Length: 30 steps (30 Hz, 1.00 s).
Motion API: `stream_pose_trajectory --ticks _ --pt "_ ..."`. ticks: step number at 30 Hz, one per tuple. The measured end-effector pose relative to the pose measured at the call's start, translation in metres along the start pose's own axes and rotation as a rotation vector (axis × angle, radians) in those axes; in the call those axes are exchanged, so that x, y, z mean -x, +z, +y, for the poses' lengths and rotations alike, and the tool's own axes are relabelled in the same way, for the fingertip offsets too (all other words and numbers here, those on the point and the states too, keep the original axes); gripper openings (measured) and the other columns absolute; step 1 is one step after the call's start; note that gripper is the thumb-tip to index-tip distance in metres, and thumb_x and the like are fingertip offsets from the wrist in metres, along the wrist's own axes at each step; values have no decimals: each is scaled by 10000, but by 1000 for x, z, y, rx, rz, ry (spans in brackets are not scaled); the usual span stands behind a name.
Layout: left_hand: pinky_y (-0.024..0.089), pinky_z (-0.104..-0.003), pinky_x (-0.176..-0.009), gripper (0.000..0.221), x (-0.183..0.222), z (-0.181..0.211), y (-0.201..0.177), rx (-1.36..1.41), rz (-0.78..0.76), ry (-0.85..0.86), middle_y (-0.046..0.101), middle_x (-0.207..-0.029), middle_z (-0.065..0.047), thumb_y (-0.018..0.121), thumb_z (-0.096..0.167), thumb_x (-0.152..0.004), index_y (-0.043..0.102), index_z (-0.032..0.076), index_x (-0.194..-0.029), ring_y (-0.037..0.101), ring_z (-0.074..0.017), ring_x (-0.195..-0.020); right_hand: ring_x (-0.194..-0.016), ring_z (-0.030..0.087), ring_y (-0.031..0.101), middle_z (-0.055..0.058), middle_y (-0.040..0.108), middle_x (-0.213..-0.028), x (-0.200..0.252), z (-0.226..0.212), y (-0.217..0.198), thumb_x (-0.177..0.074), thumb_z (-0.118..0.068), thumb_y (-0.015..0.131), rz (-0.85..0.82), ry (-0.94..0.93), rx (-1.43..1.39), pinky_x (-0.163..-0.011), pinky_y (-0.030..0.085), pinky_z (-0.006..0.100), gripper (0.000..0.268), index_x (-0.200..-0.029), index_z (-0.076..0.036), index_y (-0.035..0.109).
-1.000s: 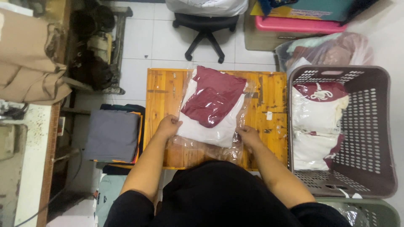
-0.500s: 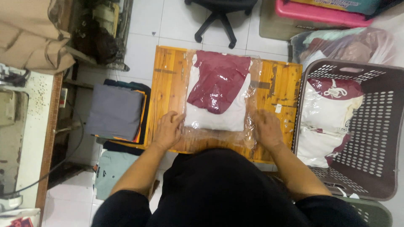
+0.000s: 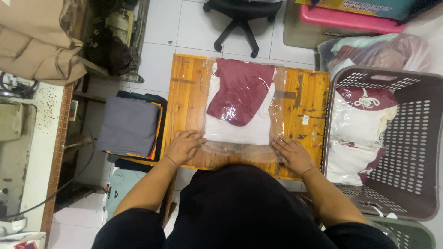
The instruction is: The person is folding shirts and placing them into clear plastic bags before putting them into a laundry basket.
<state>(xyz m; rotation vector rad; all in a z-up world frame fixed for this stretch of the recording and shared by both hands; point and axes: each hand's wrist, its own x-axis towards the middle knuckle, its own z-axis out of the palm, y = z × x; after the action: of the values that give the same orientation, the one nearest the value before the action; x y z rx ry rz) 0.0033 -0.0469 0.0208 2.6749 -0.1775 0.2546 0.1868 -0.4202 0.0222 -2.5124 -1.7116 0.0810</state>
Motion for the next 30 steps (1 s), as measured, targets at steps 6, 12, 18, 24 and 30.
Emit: stream_pose_trajectory --ticks 6,12,18,24,30 --pt "328 -295 -763 173 -5 11 -19 177 70 -51 633 -1024 88 491 267 -824 628 280 -929 540 -143 -943 -1100 127 503 -63 585 -1131 -6 8 -17 -855 -244 437 -11 129 -409 -860 406 313 262 -1073 -222 581" --pt "352 -263 -761 154 -24 23 -24 382 162 -198 626 -1034 121 505 257 -829 642 284 -893 533 -136 -917 -974 208 586 17 661 -975 -21 1 -42 -822 -161 504 49 206 -673 -833 449 348 221 -995 -169 641" --pt "411 -337 -792 179 -38 18 -39 647 26 -567 610 -860 -61 496 228 -863 670 214 -899 555 -260 -871 -955 236 597 55 670 -952 -30 -7 -70 -841 -201 525 30 478 -920 -837 451 369 184 -923 -124 670" --pt "414 -323 -785 222 -28 -2 16 951 58 -796 635 -805 -124 476 231 -870 664 117 -840 570 -226 -834 -1016 302 530 170 618 -989 -23 -2 -17 -860 -130 505 18 750 -1274 -941 351 437 215 -957 1 644" --pt "404 -319 -847 241 -15 5 27 1055 108 -903 659 -831 -130 443 178 -854 671 103 -867 588 -210 -890 -975 216 558 120 642 -943 -28 -28 -31 -798 -78 554 25 833 -1198 -916 378 367 186 -951 -74 659"
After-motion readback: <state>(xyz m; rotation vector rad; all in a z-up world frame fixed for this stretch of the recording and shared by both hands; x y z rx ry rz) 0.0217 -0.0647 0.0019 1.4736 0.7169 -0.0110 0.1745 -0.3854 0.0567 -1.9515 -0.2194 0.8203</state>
